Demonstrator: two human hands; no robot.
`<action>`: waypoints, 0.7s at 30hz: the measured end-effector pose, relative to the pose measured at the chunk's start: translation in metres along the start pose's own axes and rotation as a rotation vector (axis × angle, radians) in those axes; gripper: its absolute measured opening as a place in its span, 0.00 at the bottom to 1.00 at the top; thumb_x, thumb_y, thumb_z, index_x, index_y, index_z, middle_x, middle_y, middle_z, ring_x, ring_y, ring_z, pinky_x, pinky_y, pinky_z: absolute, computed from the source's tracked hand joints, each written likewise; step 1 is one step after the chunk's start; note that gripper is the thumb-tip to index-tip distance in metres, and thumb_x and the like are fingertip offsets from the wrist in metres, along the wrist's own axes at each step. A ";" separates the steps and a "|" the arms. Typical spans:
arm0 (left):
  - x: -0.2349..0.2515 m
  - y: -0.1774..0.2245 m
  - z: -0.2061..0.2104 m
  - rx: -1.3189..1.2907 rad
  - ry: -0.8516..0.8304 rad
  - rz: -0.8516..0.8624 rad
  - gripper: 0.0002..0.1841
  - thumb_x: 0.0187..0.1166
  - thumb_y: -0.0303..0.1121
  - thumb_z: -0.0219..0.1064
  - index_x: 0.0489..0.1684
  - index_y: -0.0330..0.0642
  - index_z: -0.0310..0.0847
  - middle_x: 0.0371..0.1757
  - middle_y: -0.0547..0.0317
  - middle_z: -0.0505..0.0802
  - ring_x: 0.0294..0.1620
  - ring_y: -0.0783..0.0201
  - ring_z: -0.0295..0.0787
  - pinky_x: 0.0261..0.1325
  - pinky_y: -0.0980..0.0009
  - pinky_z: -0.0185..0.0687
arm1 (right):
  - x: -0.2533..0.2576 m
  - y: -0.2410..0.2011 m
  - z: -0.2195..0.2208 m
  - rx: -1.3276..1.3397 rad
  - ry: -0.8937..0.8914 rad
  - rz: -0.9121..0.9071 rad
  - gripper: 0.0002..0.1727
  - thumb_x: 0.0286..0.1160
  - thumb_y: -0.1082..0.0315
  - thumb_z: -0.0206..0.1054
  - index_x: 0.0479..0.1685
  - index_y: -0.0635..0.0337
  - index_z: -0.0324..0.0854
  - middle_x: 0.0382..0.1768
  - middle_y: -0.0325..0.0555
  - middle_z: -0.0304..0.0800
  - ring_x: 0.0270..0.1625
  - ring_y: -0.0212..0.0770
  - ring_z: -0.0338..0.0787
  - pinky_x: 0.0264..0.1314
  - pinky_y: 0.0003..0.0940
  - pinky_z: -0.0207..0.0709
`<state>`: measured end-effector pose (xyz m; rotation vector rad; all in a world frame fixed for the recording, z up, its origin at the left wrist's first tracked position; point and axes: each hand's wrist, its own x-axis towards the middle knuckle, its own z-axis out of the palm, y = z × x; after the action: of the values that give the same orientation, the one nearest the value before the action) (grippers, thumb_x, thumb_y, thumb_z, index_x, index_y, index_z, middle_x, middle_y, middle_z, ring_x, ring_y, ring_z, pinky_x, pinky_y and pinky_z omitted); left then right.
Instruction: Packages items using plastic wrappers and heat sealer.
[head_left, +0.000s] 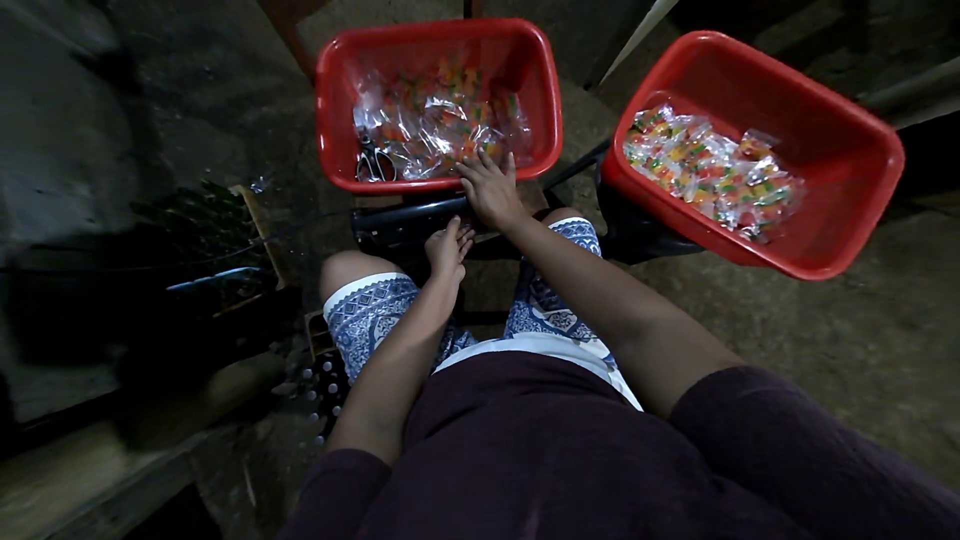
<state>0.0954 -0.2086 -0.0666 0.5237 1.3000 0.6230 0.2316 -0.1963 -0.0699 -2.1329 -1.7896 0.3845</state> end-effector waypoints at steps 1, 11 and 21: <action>-0.001 0.000 0.000 0.000 0.003 0.002 0.19 0.89 0.38 0.62 0.62 0.28 0.74 0.50 0.46 0.91 0.45 0.64 0.92 0.50 0.70 0.87 | 0.000 0.000 -0.001 -0.001 -0.006 0.002 0.27 0.95 0.57 0.42 0.83 0.49 0.76 0.85 0.43 0.74 0.93 0.56 0.59 0.90 0.76 0.30; 0.002 -0.002 -0.001 0.016 0.005 0.040 0.14 0.89 0.33 0.60 0.60 0.29 0.76 0.48 0.46 0.89 0.41 0.62 0.88 0.46 0.68 0.87 | 0.013 -0.021 -0.042 0.039 -0.147 0.023 0.28 0.95 0.51 0.42 0.86 0.48 0.71 0.87 0.50 0.69 0.93 0.59 0.57 0.88 0.78 0.32; -0.003 0.000 -0.002 0.033 -0.034 0.066 0.13 0.89 0.32 0.60 0.61 0.30 0.78 0.44 0.48 0.90 0.37 0.63 0.88 0.42 0.69 0.87 | 0.022 -0.041 -0.065 0.056 -0.120 -0.005 0.27 0.96 0.52 0.43 0.83 0.51 0.75 0.84 0.51 0.74 0.91 0.56 0.63 0.90 0.73 0.38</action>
<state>0.0924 -0.2108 -0.0648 0.6043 1.2668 0.6458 0.2249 -0.1731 0.0067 -2.1070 -1.8245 0.5655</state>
